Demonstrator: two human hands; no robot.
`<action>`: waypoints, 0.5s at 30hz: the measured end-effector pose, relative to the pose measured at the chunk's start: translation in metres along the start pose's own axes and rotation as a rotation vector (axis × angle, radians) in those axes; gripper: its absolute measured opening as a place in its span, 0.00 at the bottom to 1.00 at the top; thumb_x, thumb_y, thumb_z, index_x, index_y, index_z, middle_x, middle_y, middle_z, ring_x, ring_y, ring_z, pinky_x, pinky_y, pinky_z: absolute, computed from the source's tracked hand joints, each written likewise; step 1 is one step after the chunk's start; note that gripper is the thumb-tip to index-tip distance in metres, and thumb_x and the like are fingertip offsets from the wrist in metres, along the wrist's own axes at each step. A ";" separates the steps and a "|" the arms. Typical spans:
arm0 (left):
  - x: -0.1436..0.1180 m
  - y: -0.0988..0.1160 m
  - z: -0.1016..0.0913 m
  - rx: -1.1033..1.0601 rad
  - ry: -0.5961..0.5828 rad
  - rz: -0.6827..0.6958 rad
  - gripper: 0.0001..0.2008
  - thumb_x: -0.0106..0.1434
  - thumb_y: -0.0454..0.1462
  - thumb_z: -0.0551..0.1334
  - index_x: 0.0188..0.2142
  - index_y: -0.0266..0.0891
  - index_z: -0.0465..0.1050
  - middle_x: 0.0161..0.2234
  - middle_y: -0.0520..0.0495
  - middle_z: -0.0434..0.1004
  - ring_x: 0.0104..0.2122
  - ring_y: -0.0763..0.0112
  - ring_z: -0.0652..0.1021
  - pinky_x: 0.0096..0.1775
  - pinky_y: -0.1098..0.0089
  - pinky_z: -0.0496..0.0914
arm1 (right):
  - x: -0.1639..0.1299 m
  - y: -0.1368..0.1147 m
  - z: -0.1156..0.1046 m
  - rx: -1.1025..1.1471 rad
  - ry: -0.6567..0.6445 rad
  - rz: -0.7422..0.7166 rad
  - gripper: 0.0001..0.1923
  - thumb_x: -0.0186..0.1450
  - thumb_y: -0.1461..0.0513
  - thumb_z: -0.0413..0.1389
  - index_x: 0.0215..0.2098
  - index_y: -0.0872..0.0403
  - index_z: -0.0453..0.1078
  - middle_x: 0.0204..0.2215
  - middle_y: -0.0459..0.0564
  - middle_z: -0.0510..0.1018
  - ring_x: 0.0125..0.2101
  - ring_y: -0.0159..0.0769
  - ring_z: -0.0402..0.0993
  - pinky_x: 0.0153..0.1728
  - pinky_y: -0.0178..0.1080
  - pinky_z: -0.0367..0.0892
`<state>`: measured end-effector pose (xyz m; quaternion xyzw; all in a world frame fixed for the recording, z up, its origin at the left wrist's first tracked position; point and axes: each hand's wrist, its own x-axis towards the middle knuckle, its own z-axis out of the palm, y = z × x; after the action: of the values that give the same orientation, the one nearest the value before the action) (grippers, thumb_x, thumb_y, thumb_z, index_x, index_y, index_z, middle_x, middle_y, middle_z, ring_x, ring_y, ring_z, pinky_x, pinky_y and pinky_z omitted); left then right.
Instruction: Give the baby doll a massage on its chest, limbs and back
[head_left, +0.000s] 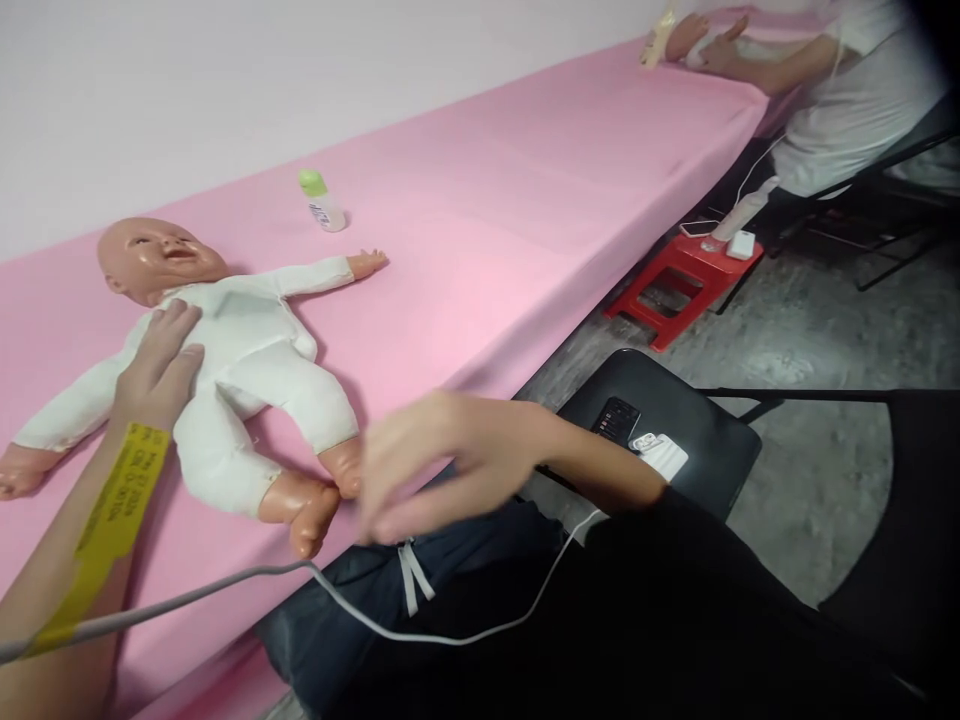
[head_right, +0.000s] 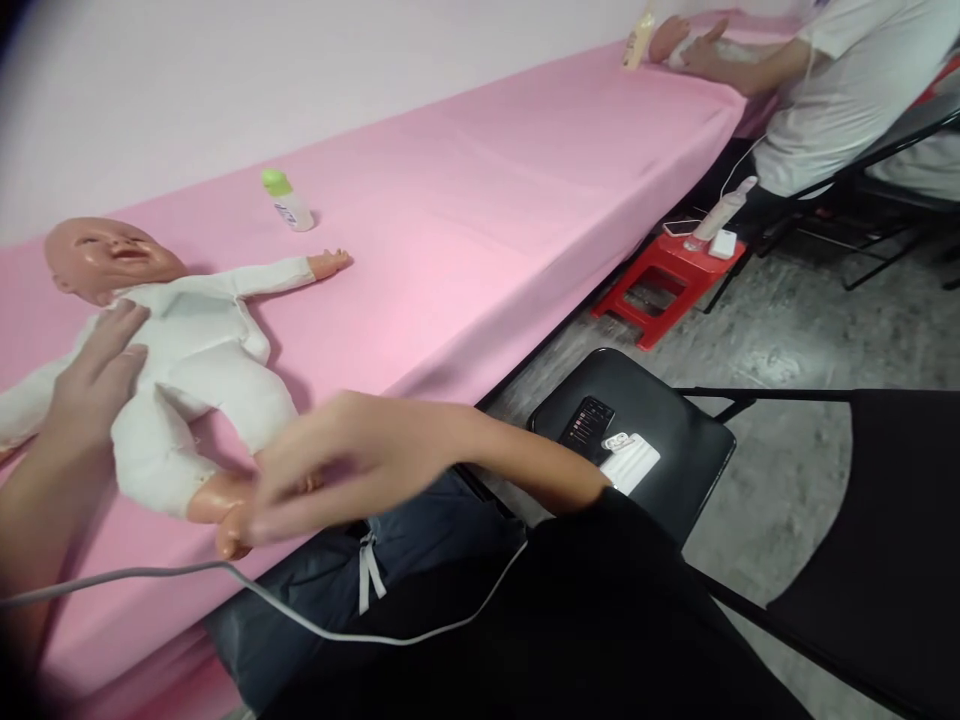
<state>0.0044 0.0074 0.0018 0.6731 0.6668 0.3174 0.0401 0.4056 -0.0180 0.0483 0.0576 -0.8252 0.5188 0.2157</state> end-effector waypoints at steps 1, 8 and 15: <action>0.000 0.000 0.001 -0.050 0.006 0.010 0.28 0.70 0.51 0.55 0.69 0.60 0.61 0.72 0.65 0.53 0.73 0.64 0.53 0.73 0.60 0.47 | -0.025 -0.002 0.000 -0.006 -0.029 0.065 0.15 0.71 0.58 0.55 0.25 0.42 0.72 0.29 0.44 0.79 0.33 0.35 0.79 0.41 0.37 0.73; -0.004 0.020 0.005 -0.100 0.033 0.029 0.30 0.72 0.52 0.56 0.69 0.45 0.64 0.72 0.52 0.56 0.72 0.56 0.54 0.73 0.51 0.46 | -0.218 0.054 -0.037 -0.266 0.720 0.510 0.28 0.71 0.53 0.57 0.16 0.52 0.58 0.14 0.40 0.58 0.18 0.29 0.54 0.24 0.37 0.53; 0.000 0.014 0.007 -0.060 0.040 -0.009 0.29 0.71 0.48 0.57 0.68 0.44 0.64 0.72 0.51 0.57 0.72 0.59 0.56 0.73 0.54 0.48 | -0.405 0.143 -0.045 -0.760 1.169 1.350 0.11 0.62 0.56 0.58 0.31 0.53 0.78 0.34 0.53 0.82 0.34 0.41 0.75 0.41 0.42 0.68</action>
<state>0.0201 0.0088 0.0030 0.6619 0.6608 0.3507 0.0485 0.7381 0.0346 -0.2223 -0.7687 -0.5597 0.1787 0.2529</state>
